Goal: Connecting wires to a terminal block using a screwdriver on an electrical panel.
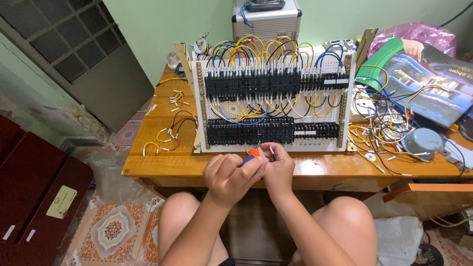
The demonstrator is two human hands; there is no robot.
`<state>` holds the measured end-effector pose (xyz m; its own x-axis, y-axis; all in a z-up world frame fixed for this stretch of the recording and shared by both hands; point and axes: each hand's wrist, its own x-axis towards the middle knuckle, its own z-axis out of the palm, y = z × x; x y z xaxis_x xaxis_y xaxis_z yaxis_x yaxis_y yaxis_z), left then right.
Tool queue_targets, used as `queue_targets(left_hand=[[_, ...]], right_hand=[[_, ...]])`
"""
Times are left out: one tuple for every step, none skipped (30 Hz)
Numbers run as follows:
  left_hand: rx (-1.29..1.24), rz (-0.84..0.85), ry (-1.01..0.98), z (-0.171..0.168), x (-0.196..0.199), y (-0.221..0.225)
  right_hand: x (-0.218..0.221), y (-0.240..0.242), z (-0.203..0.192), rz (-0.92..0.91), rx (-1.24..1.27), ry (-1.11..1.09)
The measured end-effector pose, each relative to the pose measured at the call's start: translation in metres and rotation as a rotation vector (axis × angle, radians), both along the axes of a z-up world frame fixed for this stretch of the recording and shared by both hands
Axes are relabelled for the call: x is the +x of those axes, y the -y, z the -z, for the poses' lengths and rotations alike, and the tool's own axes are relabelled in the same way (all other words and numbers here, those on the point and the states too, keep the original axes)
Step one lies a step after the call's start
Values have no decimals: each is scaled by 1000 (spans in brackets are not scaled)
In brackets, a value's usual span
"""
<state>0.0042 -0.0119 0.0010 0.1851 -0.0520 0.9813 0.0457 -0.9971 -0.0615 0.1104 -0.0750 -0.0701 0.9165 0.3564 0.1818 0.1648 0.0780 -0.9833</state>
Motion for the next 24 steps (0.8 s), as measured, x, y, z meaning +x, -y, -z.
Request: queue_targets(left_hand=[[1, 1, 1, -1, 0, 1], [18, -12, -8, -2, -1, 2], [35, -24, -17, -4, -1, 2], [37, -23, -15, -8, 0, 5], [35, 50, -61, -13, 1, 6], [32, 123, -107, -19, 3, 8], [44, 125, -96, -11, 2, 10], [11, 162, -190, -3, 0, 12], [-23, 198, -282, 4, 0, 14], [-10, 198, -269, 4, 1, 13], [-2, 158, -263, 4, 1, 14], [6, 117, -256, 5, 1, 14], [10, 119, -255, 4, 0, 14], [14, 137, -266, 3, 0, 13], [13, 155, -279, 3, -1, 12], [13, 156, -277, 3, -1, 13], [6, 177, -256, 3, -2, 14], [0, 199, -236, 3, -2, 15], [-3, 198, -230, 4, -3, 16], [-12, 191, -182, 6, -2, 17], [-18, 187, -139, 7, -3, 17], [-17, 190, -140, 8, -2, 17], [14, 170, -100, 10, -2, 16], [45, 150, -60, 11, -1, 15]], right_hand=[[2, 1, 2, 1, 1, 1], [4, 2, 4, -16, -7, -1], [6, 2, 6, -32, -14, -4], [10, 3, 15, -31, -12, -2], [16, 4, 23, -53, -30, 31], [22, 4, 31, -75, -48, 64], [19, 9, 19, -71, -37, 76], [15, 14, 8, -118, -108, 71], [11, 19, -3, -164, -180, 70], [11, 19, -12, -160, -169, 84], [8, 20, -20, -170, -185, 5], [5, 21, -27, -179, -201, -75], [4, 22, -31, -177, -199, -73], [2, 23, -36, -174, -222, -51], [1, 24, -39, -172, -250, -31], [1, 24, -36, -171, -251, -30], [1, 25, -33, -192, -213, -28], [1, 25, -30, -214, -174, -26], [1, 25, -25, -215, -178, -21], [2, 24, -20, -230, -104, -62], [1, 24, -14, -242, -25, -107], [2, 24, -11, -240, -25, -108], [3, 22, -8, -227, -35, -99], [4, 21, -4, -214, -45, -90]])
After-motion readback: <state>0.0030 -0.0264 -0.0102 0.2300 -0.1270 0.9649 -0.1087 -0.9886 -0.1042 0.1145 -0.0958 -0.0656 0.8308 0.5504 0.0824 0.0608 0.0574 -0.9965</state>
